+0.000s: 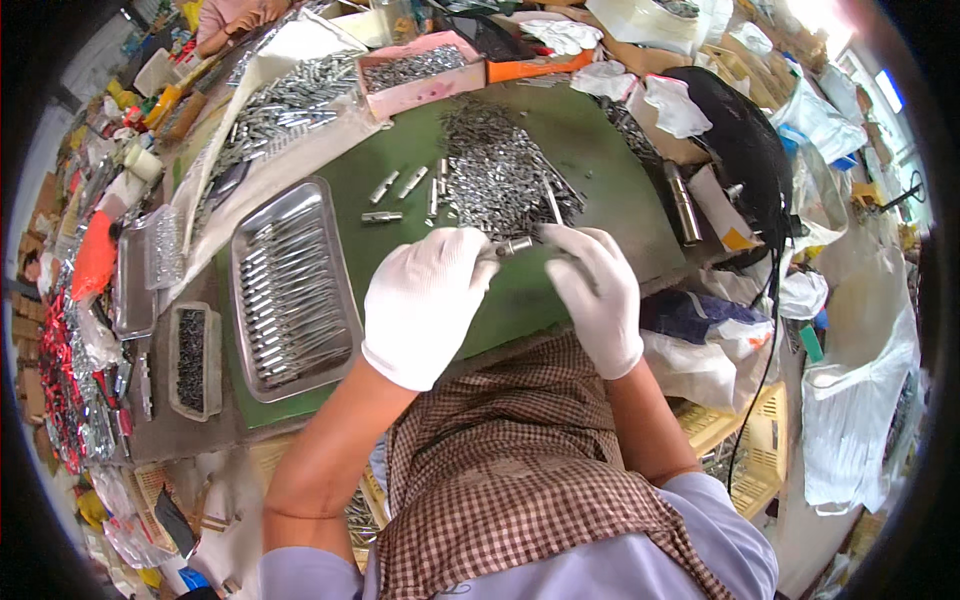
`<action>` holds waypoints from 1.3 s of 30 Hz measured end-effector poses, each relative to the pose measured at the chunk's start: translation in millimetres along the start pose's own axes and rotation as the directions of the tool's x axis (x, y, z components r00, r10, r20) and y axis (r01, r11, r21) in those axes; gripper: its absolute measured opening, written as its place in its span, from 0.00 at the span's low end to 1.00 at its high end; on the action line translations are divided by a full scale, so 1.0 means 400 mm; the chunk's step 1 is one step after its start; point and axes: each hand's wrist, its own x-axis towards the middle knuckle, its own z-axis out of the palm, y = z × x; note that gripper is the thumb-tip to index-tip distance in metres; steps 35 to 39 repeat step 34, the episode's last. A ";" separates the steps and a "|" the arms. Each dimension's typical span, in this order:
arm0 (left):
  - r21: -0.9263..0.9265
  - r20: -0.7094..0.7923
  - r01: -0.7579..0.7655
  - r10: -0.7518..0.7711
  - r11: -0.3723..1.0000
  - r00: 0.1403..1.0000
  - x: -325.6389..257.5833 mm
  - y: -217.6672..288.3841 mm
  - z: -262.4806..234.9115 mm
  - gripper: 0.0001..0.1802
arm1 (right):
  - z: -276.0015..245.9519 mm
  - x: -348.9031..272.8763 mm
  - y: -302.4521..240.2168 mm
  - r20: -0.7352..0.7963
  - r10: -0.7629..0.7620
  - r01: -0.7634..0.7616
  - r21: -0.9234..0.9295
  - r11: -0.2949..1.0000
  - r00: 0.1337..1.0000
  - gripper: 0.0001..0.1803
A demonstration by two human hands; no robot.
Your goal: Assembling small metal hardware components by hand at a workstation.
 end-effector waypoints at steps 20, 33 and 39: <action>-0.128 -0.053 0.174 -0.182 0.976 0.982 -0.060 0.040 0.023 0.10 | 0.054 -0.012 0.016 0.120 0.213 -0.236 0.233 0.943 0.970 0.10; 0.368 0.127 0.195 -0.257 0.909 0.958 -0.041 -0.093 0.047 0.21 | 0.023 -0.016 0.065 -0.060 -0.119 0.100 -0.259 0.961 0.991 0.09; 0.371 0.156 0.179 -0.251 0.911 0.955 -0.025 -0.120 0.015 0.21 | 0.016 -0.019 0.073 -0.053 -0.113 0.094 -0.287 0.953 0.992 0.09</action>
